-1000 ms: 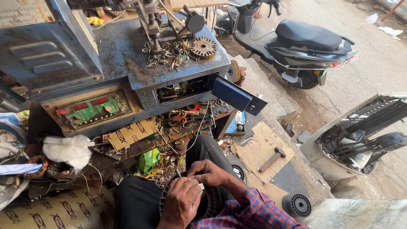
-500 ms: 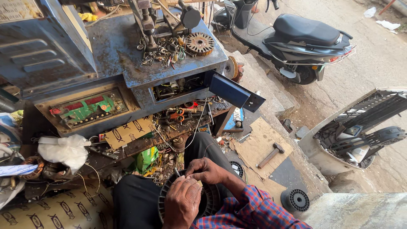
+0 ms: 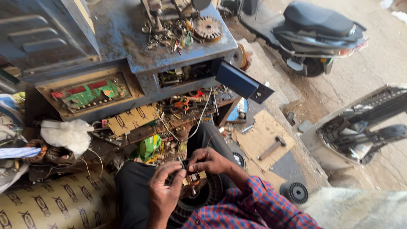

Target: The person sits on the ground repairing an electric motor armature, winding copper wire around the commutator slots by hand and pressing the windings into place. They turn the armature over and continue winding wire around it, working on it in their lap.

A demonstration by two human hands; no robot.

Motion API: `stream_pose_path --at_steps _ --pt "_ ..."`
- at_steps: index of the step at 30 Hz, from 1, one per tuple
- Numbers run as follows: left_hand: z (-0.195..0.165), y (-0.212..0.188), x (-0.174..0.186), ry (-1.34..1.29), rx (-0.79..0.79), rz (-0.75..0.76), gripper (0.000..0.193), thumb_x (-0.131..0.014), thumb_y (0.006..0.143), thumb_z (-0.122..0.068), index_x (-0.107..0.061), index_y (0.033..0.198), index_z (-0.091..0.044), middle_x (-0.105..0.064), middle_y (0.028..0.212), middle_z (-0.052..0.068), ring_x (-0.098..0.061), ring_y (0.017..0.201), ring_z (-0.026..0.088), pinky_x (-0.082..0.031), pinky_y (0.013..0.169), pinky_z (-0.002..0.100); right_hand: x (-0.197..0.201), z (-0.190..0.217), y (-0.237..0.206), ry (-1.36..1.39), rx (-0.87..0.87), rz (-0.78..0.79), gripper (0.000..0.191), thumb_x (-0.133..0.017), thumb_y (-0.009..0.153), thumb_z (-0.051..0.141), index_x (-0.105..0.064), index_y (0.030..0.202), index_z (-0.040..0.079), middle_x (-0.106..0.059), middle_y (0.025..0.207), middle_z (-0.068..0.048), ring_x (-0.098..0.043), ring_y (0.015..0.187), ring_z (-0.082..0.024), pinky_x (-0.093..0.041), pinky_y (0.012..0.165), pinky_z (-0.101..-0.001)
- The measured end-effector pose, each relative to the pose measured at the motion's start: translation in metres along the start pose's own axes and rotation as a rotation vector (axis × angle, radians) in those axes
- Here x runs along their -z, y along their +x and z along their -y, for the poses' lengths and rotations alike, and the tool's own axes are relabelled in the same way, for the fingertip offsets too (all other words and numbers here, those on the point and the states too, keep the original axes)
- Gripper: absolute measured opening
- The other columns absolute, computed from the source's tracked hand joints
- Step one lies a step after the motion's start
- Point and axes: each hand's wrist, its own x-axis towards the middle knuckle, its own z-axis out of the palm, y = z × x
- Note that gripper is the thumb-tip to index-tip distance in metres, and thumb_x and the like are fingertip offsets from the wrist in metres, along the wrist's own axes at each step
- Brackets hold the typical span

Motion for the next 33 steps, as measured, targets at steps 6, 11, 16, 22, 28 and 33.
stream_pose_path --at_steps 6,11,16,22,28,33 --pt "0.036 -0.01 0.0 -0.217 0.437 -0.025 0.021 -0.079 0.087 -0.018 -0.079 0.101 -0.003 -0.079 0.1 0.005 -0.068 0.079 0.012 -0.057 0.07 0.031 0.002 -0.008 -0.004 -0.101 -0.002 -0.041 0.013 -0.079 0.092 0.018 -0.081 0.098 0.006 -0.075 0.094 -0.005 -0.068 0.093 -0.018 -0.054 0.084 -0.0339" --pt "0.049 -0.012 0.001 -0.379 0.458 -0.048 0.028 -0.075 0.092 -0.02 -0.075 0.111 0.0 -0.078 0.105 0.004 -0.07 0.093 0.009 -0.056 0.085 0.027 0.013 -0.021 0.003 -0.248 0.003 -0.014 0.011 -0.072 0.096 0.018 -0.08 0.097 0.011 -0.077 0.092 -0.004 -0.073 0.088 -0.017 -0.058 0.078 -0.0323" --pt "0.041 -0.011 0.012 -0.531 0.37 0.123 0.041 -0.067 0.099 -0.026 -0.064 0.134 -0.005 -0.063 0.14 0.01 -0.064 0.129 0.018 -0.054 0.107 0.034 0.014 0.002 0.008 -0.53 0.347 0.016 0.007 -0.076 0.091 0.012 -0.075 0.096 0.008 -0.069 0.089 -0.007 -0.066 0.084 -0.027 -0.051 0.074 -0.0391" --pt "0.0 -0.034 0.007 0.157 -0.201 0.121 0.014 -0.082 0.087 -0.019 -0.074 0.096 -0.012 -0.054 0.146 0.014 -0.045 0.144 0.043 -0.04 0.122 0.053 0.008 0.049 0.0 -0.731 0.389 0.204 0.013 -0.082 0.082 0.014 -0.077 0.092 0.009 -0.064 0.078 -0.006 -0.063 0.076 -0.028 -0.05 0.068 -0.0421" --pt "0.005 -0.054 0.008 0.26 -0.155 -0.074 0.007 -0.075 0.088 -0.01 -0.07 0.088 -0.006 -0.063 0.123 0.014 -0.057 0.117 0.038 -0.048 0.104 0.049 0.012 -0.011 0.008 -0.467 -0.001 0.038 0.006 -0.081 0.087 0.011 -0.078 0.093 0.01 -0.071 0.083 -0.006 -0.068 0.074 -0.022 -0.054 0.064 -0.0352" --pt "0.027 0.014 0.002 -0.152 0.096 0.16 0.014 -0.082 0.086 -0.014 -0.072 0.085 -0.004 -0.067 0.083 0.006 -0.067 0.077 0.021 -0.053 0.072 0.037 0.041 -0.034 -0.009 -0.521 -0.059 -0.051 0.008 -0.079 0.086 0.013 -0.078 0.093 0.009 -0.074 0.086 -0.009 -0.071 0.077 -0.025 -0.056 0.069 -0.0335"
